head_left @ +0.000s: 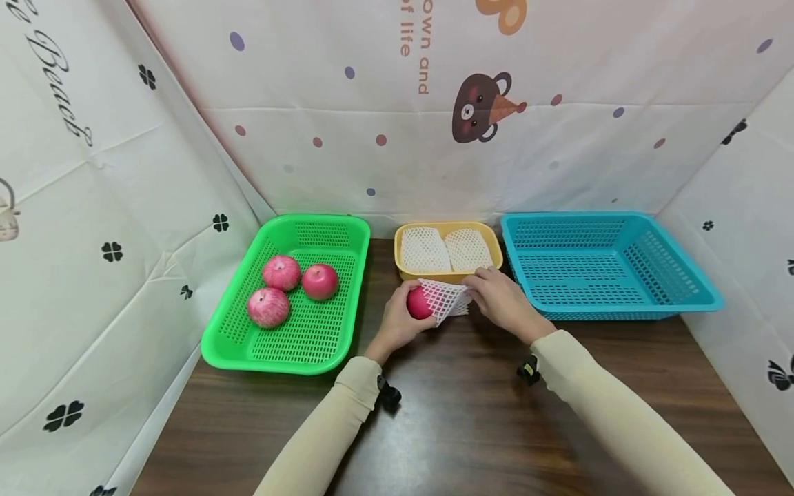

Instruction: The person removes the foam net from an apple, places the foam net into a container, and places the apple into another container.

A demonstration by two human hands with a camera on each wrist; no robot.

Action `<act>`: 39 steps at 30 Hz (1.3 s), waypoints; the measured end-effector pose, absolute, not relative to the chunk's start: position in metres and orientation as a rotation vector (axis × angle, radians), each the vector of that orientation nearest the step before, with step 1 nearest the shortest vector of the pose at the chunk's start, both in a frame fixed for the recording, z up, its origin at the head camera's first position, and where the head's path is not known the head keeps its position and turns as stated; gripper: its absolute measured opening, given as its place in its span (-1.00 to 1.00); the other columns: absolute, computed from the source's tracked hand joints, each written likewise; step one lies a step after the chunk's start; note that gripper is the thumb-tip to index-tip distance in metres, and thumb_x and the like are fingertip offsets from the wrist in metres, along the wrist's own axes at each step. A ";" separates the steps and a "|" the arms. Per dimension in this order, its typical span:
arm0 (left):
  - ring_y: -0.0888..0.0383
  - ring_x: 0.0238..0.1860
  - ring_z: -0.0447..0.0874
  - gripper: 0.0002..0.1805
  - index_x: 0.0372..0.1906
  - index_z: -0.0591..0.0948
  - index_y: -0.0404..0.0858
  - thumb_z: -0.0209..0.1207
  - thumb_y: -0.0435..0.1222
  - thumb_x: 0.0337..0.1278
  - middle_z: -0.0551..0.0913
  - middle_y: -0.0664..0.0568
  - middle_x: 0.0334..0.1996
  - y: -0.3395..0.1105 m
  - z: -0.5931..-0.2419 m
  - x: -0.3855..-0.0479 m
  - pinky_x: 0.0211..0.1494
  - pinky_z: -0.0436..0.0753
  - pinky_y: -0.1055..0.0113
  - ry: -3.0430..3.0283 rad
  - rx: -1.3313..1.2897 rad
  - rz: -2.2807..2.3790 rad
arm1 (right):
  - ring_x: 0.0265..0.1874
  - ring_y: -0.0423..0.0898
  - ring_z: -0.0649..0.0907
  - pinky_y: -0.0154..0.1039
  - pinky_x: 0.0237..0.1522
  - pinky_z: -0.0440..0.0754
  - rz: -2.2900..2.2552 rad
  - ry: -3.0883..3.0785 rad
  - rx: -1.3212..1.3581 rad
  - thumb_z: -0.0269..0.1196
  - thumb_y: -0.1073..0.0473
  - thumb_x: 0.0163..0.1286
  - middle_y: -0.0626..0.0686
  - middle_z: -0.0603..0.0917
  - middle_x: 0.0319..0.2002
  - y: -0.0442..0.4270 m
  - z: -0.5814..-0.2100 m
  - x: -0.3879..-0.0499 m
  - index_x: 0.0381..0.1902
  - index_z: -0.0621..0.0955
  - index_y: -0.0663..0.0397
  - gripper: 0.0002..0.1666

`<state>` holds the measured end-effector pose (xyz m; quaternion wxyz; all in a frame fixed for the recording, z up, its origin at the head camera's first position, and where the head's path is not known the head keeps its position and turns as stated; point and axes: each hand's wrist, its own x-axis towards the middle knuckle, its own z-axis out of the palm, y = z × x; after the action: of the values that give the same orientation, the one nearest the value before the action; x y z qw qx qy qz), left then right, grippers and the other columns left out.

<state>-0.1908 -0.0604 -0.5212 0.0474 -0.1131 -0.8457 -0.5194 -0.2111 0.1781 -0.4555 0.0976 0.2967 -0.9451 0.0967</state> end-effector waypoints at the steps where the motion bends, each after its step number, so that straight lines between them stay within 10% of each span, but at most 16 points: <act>1: -0.03 0.16 0.55 -0.19 0.30 0.43 -0.20 0.57 -0.29 -0.12 0.54 -0.13 0.19 -0.061 -0.521 -0.191 0.24 0.58 0.09 -2.575 -0.345 -1.590 | -0.18 0.03 0.58 -0.06 -0.11 0.62 0.284 -2.794 0.882 0.34 0.21 0.45 0.05 0.67 -0.16 0.178 -0.455 -0.211 0.02 0.71 0.06 -0.78; 39: -0.04 0.04 0.67 -0.26 0.21 0.35 -0.17 0.53 -0.19 -0.03 0.64 -0.14 0.11 -0.073 -0.525 -0.189 0.08 0.68 0.12 -2.581 -0.332 -1.597 | -0.15 0.12 0.66 0.03 -0.14 0.68 0.305 -2.850 0.857 0.25 0.30 0.50 0.17 0.69 -0.11 0.201 -0.408 -0.219 0.02 0.65 0.23 -0.80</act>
<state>-0.1893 -0.0730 -0.5249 0.0444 -0.1086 -0.8445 -0.5226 -0.2191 0.2005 -0.4083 0.0749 0.2858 -0.9499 0.1018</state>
